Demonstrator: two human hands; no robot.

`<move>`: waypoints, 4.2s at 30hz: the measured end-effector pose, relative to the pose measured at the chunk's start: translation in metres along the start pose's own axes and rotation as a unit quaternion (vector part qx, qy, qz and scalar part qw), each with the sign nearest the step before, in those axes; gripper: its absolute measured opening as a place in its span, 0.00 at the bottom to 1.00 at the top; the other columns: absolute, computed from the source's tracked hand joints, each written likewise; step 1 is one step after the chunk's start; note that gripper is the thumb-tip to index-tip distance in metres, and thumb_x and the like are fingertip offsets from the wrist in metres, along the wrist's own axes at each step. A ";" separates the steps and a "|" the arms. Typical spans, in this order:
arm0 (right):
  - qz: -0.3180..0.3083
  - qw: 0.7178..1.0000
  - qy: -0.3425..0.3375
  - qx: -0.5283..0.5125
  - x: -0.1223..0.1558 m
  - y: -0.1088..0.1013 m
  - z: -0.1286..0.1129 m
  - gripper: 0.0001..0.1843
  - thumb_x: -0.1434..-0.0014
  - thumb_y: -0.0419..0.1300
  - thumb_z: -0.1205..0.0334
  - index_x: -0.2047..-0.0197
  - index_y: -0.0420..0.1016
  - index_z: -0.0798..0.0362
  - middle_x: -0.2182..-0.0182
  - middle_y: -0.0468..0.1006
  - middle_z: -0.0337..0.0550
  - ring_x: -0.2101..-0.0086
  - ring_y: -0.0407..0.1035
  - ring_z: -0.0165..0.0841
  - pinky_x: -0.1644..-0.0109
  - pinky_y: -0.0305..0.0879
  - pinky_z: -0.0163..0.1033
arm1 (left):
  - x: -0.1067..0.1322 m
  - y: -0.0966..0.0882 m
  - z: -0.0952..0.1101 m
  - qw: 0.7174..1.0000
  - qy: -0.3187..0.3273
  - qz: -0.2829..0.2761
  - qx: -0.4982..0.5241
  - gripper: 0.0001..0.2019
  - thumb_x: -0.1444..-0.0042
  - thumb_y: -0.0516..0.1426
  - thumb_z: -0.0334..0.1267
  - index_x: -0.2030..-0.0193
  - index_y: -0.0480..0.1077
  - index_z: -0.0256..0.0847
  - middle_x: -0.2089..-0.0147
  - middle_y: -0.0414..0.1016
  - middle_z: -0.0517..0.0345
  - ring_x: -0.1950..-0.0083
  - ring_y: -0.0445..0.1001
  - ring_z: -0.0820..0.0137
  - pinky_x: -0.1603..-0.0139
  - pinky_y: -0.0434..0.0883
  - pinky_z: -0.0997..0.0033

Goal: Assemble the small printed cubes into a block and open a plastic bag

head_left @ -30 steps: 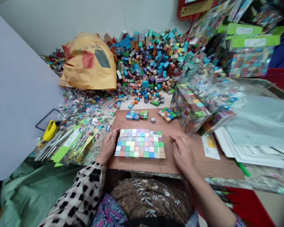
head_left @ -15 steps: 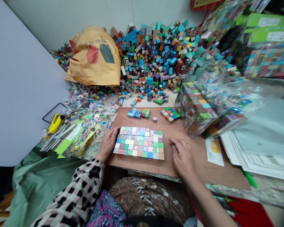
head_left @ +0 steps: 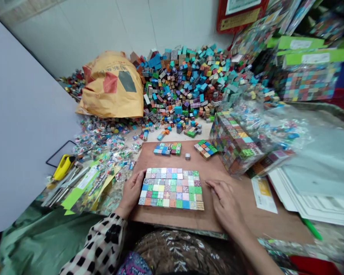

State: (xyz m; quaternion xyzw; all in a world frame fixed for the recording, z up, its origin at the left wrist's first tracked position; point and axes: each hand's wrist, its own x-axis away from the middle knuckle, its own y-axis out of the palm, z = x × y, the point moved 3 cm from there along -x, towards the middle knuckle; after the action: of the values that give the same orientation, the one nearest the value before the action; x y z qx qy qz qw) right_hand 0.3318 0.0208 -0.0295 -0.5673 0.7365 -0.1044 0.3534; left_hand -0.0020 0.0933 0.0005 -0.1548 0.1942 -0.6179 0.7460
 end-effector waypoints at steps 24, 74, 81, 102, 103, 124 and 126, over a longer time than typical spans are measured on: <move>-0.203 0.963 -0.079 0.162 -0.176 0.021 -0.050 0.25 0.39 0.62 0.57 0.40 0.71 0.54 0.52 0.76 0.55 0.51 0.70 0.47 0.47 0.67 0.52 | 0.001 0.002 -0.006 0.994 -0.009 -0.042 0.100 0.25 0.37 0.54 0.58 0.49 0.78 0.40 0.48 0.80 0.50 0.46 0.77 0.58 0.39 0.69 0.57; -0.068 0.954 0.117 0.269 0.010 -0.064 -0.022 0.31 0.41 0.60 0.41 0.43 0.66 0.55 0.57 0.71 0.58 0.56 0.69 0.53 0.55 0.70 0.57 | -0.004 0.006 -0.002 0.996 -0.011 -0.014 0.084 0.29 0.41 0.56 0.62 0.49 0.76 0.37 0.51 0.81 0.49 0.45 0.76 0.56 0.45 0.75 0.57; -0.074 0.949 0.097 0.292 0.010 -0.046 -0.016 0.24 0.39 0.52 0.59 0.42 0.65 0.60 0.59 0.72 0.57 0.56 0.67 0.52 0.52 0.65 0.57 | -0.004 0.006 -0.002 0.997 -0.008 -0.021 0.077 0.29 0.41 0.55 0.62 0.49 0.76 0.37 0.53 0.81 0.49 0.47 0.77 0.57 0.46 0.76 0.57; -0.078 0.992 0.096 0.027 -0.043 -0.056 -0.033 0.20 0.41 0.63 0.53 0.46 0.74 0.46 0.56 0.77 0.47 0.59 0.72 0.43 0.56 0.69 0.49 | -0.002 0.004 -0.002 0.998 -0.003 -0.032 0.063 0.26 0.37 0.54 0.59 0.46 0.76 0.39 0.47 0.79 0.49 0.44 0.75 0.56 0.41 0.72 0.56; -0.097 0.991 0.094 0.017 -0.054 -0.053 -0.036 0.21 0.42 0.64 0.54 0.46 0.74 0.47 0.56 0.77 0.48 0.58 0.72 0.43 0.57 0.69 0.48 | -0.002 0.004 -0.002 0.998 0.003 -0.033 0.059 0.26 0.37 0.54 0.58 0.46 0.76 0.40 0.46 0.79 0.49 0.43 0.75 0.57 0.40 0.71 0.56; -0.274 0.957 0.024 -0.088 -0.100 -0.019 -0.031 0.14 0.41 0.65 0.59 0.50 0.77 0.48 0.58 0.76 0.44 0.56 0.72 0.38 0.50 0.69 0.47 | 0.000 0.005 0.009 0.995 0.056 -0.057 -0.060 0.26 0.38 0.53 0.56 0.42 0.73 0.41 0.44 0.78 0.51 0.43 0.74 0.58 0.39 0.69 0.58; -0.278 0.954 0.030 -0.104 -0.098 -0.016 -0.031 0.15 0.41 0.64 0.59 0.50 0.76 0.48 0.56 0.76 0.44 0.55 0.72 0.38 0.51 0.70 0.47 | 0.000 0.005 0.009 0.995 0.053 -0.056 -0.059 0.26 0.38 0.53 0.57 0.42 0.73 0.41 0.44 0.78 0.51 0.43 0.75 0.58 0.39 0.69 0.57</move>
State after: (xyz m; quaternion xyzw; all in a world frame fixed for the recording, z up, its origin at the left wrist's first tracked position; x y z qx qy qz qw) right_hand 0.3351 0.0969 0.0411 -0.7799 0.5668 -0.1381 0.2270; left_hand 0.0067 0.0941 0.0061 -0.1765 0.2603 -0.6537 0.6883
